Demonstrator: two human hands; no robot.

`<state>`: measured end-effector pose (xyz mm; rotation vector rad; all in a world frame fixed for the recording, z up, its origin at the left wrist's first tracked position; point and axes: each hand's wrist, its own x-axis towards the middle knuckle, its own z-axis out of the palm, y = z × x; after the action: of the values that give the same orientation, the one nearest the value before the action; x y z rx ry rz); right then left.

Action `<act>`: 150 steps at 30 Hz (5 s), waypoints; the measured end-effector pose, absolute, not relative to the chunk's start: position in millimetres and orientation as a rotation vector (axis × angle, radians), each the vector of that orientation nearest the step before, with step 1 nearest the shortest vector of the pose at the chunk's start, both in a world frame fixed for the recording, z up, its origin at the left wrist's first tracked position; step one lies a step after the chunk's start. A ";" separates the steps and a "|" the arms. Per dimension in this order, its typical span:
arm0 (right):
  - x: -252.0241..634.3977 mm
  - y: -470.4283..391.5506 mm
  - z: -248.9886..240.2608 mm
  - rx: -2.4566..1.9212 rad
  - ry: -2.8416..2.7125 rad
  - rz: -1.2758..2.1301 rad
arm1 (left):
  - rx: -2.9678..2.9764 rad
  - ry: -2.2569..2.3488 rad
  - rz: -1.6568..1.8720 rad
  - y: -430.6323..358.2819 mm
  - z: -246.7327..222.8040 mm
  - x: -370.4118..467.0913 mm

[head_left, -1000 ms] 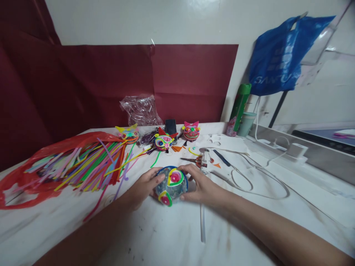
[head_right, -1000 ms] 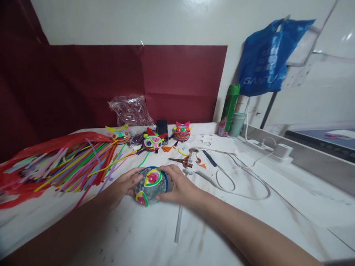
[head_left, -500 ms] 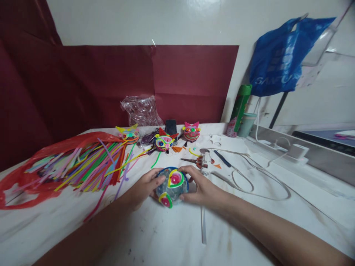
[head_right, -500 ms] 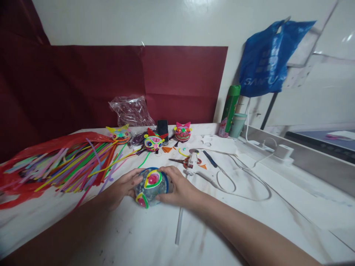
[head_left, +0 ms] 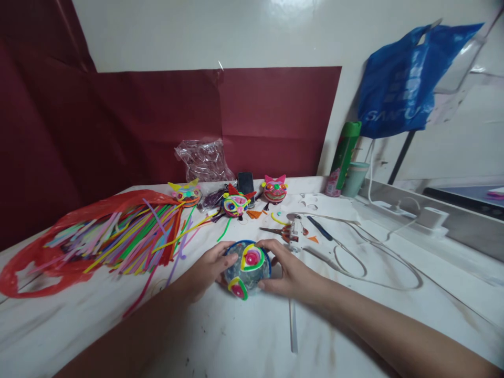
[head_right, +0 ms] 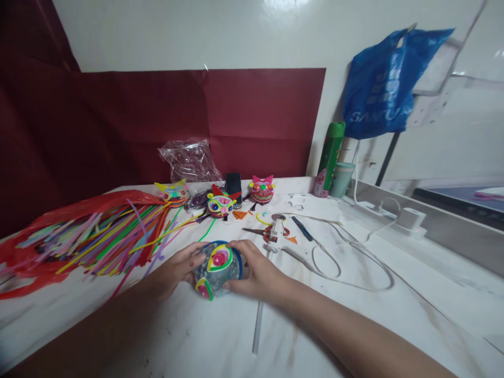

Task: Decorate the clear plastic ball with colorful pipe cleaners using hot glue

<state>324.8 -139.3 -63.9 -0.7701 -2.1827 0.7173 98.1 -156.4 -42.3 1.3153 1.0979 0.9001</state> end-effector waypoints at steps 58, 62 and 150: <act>323.7 -138.9 -69.4 -0.768 -2.160 0.752 | 1.322 1.061 0.923 -154.4 -48.5 95.9; 324.0 -138.8 -68.8 -0.765 -2.165 0.752 | 1.324 1.057 0.924 -153.6 -49.3 95.7; 324.9 -138.3 -69.8 -0.754 -2.176 0.763 | 1.425 1.074 0.889 -152.2 -49.2 93.5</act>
<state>324.9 -138.3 -69.8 -0.7540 -2.1763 0.7634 93.5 -152.2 -49.2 1.4247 1.0741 0.8889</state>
